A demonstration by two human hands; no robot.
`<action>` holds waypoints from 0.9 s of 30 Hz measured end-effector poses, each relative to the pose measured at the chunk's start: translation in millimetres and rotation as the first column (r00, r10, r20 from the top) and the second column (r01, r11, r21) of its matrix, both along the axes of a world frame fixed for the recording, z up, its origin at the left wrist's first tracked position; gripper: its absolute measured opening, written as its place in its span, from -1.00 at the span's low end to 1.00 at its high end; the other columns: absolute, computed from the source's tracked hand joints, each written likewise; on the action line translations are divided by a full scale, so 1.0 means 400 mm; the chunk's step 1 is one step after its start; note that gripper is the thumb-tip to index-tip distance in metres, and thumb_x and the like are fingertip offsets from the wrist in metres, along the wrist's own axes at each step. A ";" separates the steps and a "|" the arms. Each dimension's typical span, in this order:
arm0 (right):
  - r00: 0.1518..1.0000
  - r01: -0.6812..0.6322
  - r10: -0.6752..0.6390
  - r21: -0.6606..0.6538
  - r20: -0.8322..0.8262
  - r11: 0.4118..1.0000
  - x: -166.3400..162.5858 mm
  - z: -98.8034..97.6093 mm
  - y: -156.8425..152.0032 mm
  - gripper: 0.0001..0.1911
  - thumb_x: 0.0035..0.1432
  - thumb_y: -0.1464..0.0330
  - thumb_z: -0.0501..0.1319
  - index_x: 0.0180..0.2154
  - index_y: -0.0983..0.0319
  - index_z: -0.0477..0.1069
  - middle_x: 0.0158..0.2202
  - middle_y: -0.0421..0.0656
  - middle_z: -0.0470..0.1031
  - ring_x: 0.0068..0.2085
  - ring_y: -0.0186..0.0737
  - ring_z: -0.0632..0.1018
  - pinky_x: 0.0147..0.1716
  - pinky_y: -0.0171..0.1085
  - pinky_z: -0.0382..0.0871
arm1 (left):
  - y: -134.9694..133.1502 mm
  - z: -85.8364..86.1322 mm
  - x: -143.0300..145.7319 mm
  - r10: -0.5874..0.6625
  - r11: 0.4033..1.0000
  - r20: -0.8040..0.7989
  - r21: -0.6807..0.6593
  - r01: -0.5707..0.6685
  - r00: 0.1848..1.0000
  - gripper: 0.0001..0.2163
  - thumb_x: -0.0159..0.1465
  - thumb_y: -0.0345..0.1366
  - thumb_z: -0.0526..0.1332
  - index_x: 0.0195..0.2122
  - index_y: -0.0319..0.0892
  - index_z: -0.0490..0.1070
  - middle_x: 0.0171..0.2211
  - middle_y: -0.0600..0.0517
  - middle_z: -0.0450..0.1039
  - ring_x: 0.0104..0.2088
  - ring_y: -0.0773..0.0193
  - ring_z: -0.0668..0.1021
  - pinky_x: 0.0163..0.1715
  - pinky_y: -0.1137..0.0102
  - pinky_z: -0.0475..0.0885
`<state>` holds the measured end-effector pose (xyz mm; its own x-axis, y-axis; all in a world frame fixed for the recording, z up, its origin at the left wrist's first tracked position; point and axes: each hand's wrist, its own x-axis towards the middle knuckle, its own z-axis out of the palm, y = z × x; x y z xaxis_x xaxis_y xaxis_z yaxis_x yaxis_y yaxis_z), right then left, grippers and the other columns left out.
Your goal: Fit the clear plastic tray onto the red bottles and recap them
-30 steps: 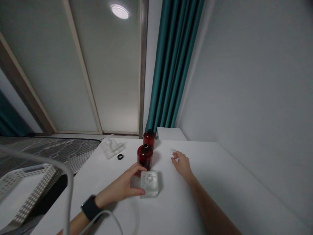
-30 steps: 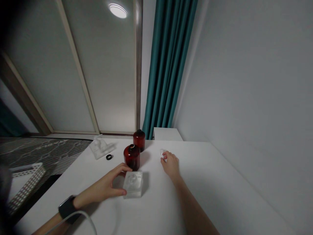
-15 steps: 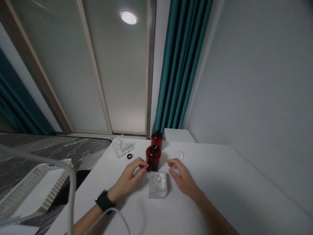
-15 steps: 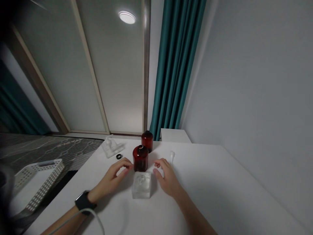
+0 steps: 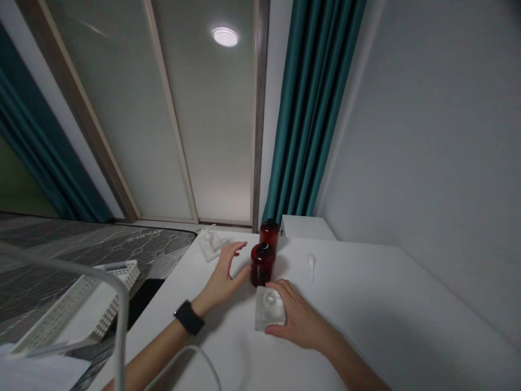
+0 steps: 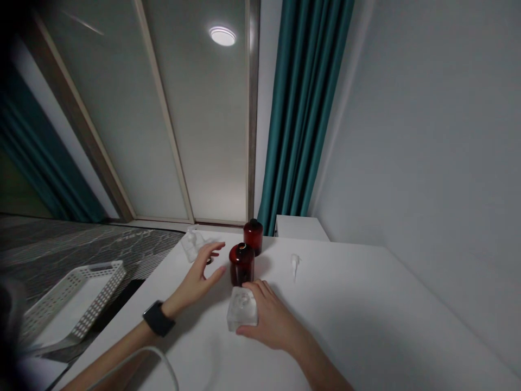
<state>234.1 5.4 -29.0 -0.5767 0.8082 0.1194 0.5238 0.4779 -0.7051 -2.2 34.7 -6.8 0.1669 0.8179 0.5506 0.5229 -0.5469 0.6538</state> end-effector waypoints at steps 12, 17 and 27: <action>0.999 0.007 -0.007 -0.006 -0.049 1.000 0.003 -0.007 0.003 -0.14 -0.15 0.41 0.51 0.19 0.18 0.25 0.11 -0.06 0.36 0.16 0.02 0.37 0.19 -0.09 0.25 | 0.116 0.085 0.024 -0.418 0.906 -0.179 -0.150 0.395 0.891 -0.42 0.22 -0.43 0.14 0.29 -0.09 0.16 0.27 -0.13 0.23 0.28 0.02 0.30 0.32 -0.03 0.12; 0.997 0.006 -0.010 -0.055 -0.071 0.998 0.001 -0.005 0.002 -0.14 -0.12 0.41 0.48 0.22 0.15 0.23 0.14 -0.07 0.34 0.17 -0.01 0.38 0.21 -0.10 0.24 | 0.103 0.078 0.020 -0.302 0.953 -0.222 -0.094 0.288 0.927 -0.48 0.21 -0.29 0.29 0.21 -0.09 0.26 0.08 -0.10 0.32 0.11 0.02 0.39 0.20 0.03 0.29; 0.999 0.010 -0.014 -0.085 -0.047 0.996 0.004 0.020 -0.003 -0.23 -0.12 0.44 0.47 0.14 0.17 0.28 0.05 -0.10 0.36 0.11 -0.01 0.42 0.15 -0.10 0.28 | 0.076 0.003 0.038 -0.145 0.975 0.126 -0.148 0.163 0.981 -0.57 0.06 -0.30 0.39 -0.06 -0.13 0.30 -0.10 -0.02 0.43 -0.05 0.06 0.51 0.04 0.16 0.39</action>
